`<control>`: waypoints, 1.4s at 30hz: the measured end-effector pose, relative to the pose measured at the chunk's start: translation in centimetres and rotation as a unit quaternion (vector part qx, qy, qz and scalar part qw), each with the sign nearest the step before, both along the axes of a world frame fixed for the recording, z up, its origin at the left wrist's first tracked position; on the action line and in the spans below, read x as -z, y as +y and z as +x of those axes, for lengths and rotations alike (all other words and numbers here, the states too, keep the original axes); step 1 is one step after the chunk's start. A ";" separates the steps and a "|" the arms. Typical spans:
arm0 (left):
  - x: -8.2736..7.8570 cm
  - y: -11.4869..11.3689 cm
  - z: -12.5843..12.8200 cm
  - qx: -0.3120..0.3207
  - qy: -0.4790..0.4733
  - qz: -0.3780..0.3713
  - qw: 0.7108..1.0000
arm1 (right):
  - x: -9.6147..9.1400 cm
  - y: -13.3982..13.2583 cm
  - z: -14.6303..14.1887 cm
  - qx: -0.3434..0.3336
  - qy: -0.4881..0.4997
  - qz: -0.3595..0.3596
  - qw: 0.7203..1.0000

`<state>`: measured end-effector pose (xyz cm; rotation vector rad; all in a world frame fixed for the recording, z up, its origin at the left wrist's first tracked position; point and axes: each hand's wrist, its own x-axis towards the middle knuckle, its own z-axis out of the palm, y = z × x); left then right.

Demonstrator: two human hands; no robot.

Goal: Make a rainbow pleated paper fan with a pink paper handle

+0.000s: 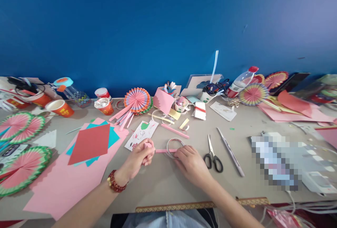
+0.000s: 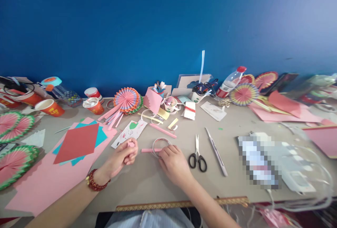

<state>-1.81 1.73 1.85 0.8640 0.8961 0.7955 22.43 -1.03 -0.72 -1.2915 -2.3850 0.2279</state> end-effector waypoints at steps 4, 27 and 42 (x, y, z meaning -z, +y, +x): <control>0.4 0.3 0.2 0.031 0.110 0.095 0.989 | -1.9 0.9 1.0 -0.026 0.070 0.035 0.997; -4.1 0.8 0.9 0.007 0.191 0.247 0.950 | -5.2 1.3 0.1 -0.028 0.301 -0.260 0.917; -3.0 -1.6 2.1 -0.143 0.164 0.360 0.907 | -5.0 1.3 -2.0 0.008 0.409 -0.193 0.892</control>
